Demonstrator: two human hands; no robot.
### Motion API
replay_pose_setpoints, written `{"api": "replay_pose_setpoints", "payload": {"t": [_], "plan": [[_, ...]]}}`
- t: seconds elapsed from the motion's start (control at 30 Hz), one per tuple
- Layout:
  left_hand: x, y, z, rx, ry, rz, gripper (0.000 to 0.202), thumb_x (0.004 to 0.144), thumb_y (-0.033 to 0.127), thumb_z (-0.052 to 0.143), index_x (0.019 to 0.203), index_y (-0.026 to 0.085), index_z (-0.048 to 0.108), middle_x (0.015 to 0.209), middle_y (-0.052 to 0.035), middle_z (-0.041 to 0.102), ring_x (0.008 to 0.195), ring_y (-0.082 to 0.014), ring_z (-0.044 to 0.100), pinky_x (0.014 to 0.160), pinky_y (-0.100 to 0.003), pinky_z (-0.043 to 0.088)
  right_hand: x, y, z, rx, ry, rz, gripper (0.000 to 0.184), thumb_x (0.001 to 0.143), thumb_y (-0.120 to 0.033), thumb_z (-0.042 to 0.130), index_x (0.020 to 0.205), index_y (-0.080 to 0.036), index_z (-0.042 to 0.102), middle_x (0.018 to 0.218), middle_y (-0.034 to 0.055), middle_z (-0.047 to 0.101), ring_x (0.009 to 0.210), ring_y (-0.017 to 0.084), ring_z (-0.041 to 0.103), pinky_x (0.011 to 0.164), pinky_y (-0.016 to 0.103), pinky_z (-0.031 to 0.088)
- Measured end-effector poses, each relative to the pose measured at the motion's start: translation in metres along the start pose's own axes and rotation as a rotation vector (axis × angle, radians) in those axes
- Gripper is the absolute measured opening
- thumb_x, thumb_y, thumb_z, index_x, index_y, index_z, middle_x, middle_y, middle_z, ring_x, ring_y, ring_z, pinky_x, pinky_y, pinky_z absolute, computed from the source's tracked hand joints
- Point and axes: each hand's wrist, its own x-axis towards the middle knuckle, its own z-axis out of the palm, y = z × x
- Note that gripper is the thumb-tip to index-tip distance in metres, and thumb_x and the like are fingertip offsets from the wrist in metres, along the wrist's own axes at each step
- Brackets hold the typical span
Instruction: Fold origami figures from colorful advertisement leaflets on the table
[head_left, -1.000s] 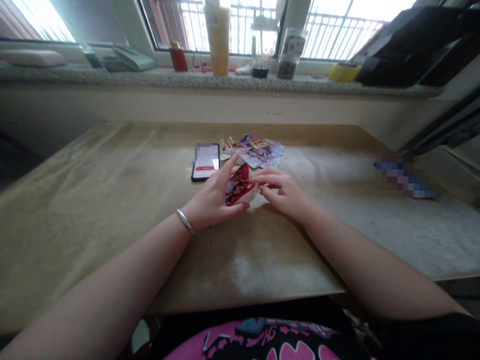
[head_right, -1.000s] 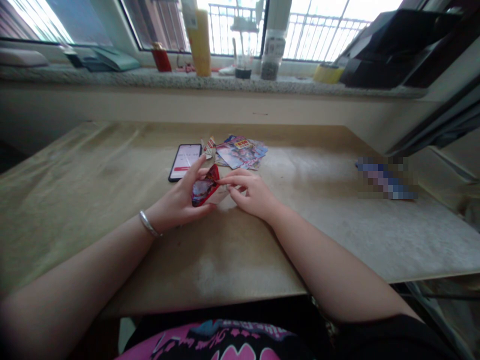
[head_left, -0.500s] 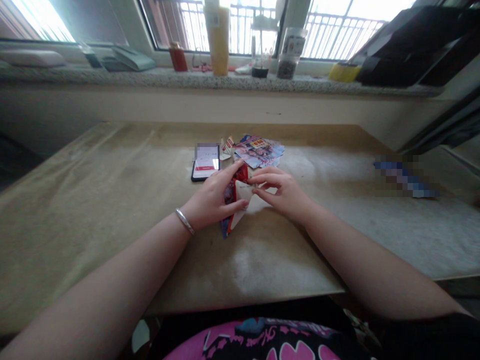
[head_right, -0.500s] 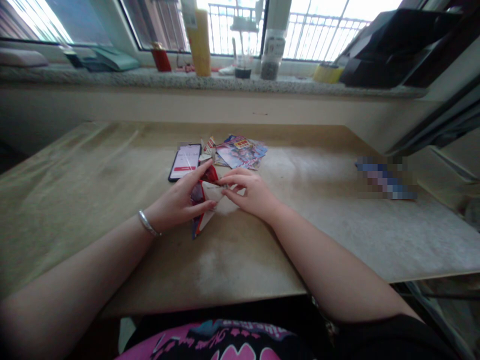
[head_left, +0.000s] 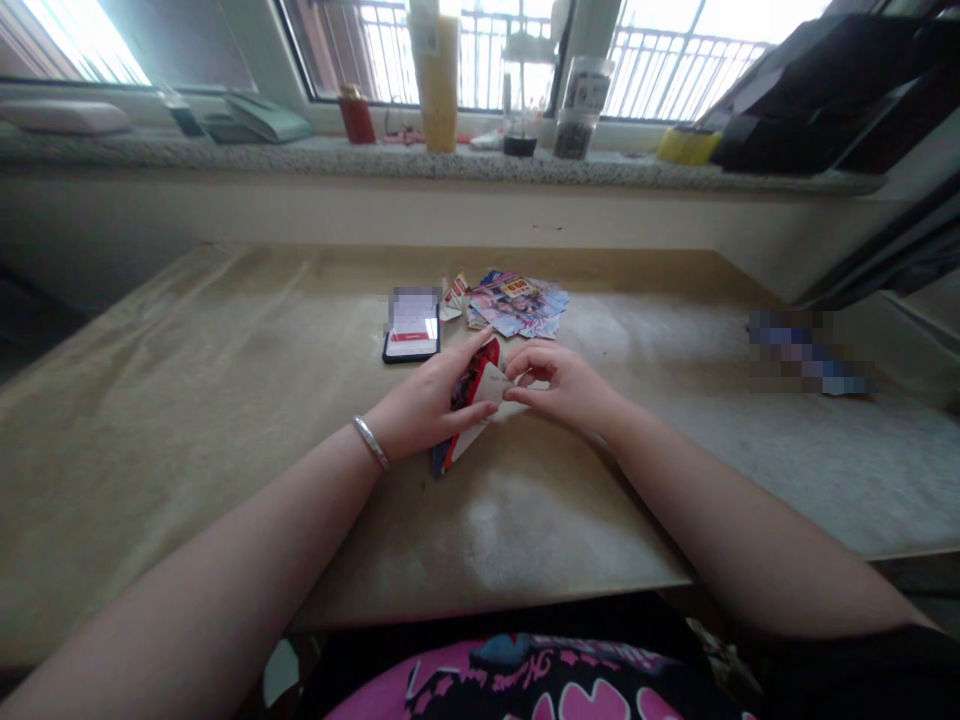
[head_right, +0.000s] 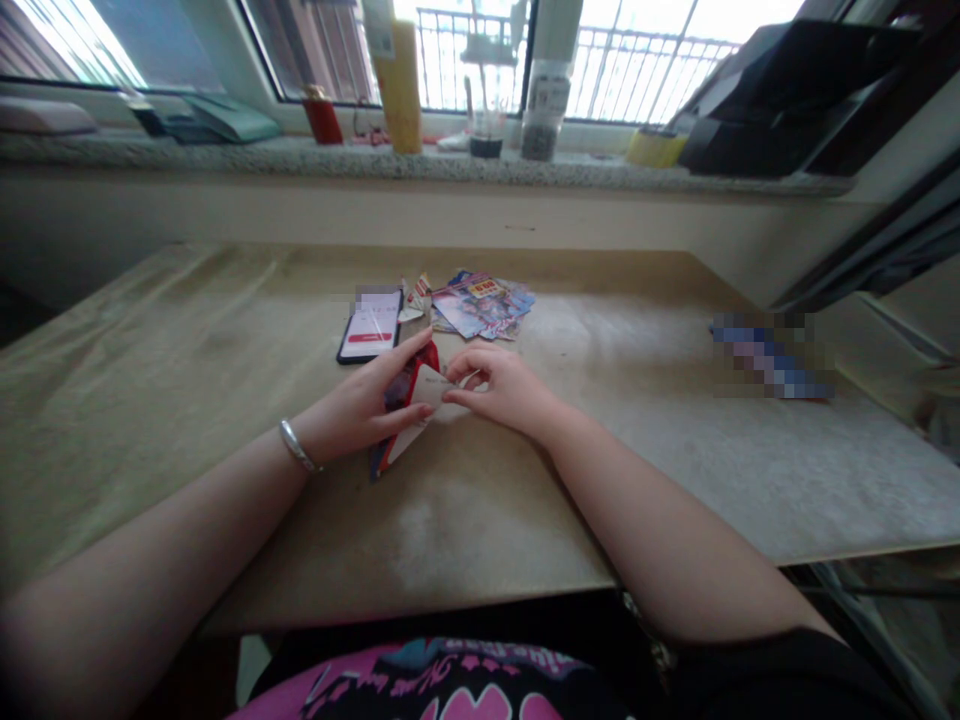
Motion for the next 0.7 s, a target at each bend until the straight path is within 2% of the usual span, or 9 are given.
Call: {"api": "replay_pose_setpoints", "payload": {"t": [0.17,0.3,0.47,0.7], "plan": [[0.000,0.004,-0.001,0.026,-0.036,0.048,0.077,0.080,0.033,0.061,0.143,0.019,0.021,0.141,-0.0144,0.039,0.130,-0.0269,0.039,0.108,-0.043,0.034,0.001,0.001,0.002,-0.036,0.036,0.064,0.012,0.071,-0.026,0.069,0.071,-0.017,0.061,0.076,0.0010,0.058,0.063,0.010,0.053,0.057,0.024,0.047],[0.001,0.005,-0.001,0.056,-0.026,0.051,0.081,0.075,0.031,0.065,0.143,0.018,0.023,0.134,-0.0154,0.047,0.121,-0.0295,0.046,0.102,-0.045,0.039,0.001,-0.003,0.001,-0.093,0.044,0.061,0.010,0.073,-0.024,0.067,0.071,-0.017,0.060,0.071,0.0000,0.058,0.061,0.009,0.051,0.056,0.023,0.046],[0.002,0.009,-0.001,0.148,0.023,0.057,0.088,0.071,0.028,0.068,0.144,0.017,0.020,0.129,-0.0161,0.051,0.115,-0.0306,0.051,0.095,-0.046,0.043,0.000,-0.009,0.002,-0.115,0.102,-0.005,0.010,0.075,-0.022,0.065,0.070,-0.018,0.058,0.075,0.0009,0.059,0.068,0.011,0.055,0.059,0.024,0.048],[0.001,0.012,0.003,0.162,0.153,0.025,0.078,0.077,0.016,0.062,0.144,0.020,0.022,0.127,-0.0130,0.054,0.112,-0.0259,0.054,0.095,-0.040,0.045,-0.002,-0.017,0.006,-0.133,0.234,-0.033,0.008,0.075,-0.021,0.063,0.071,-0.020,0.057,0.077,0.0016,0.063,0.074,0.014,0.059,0.062,0.028,0.051]]}}
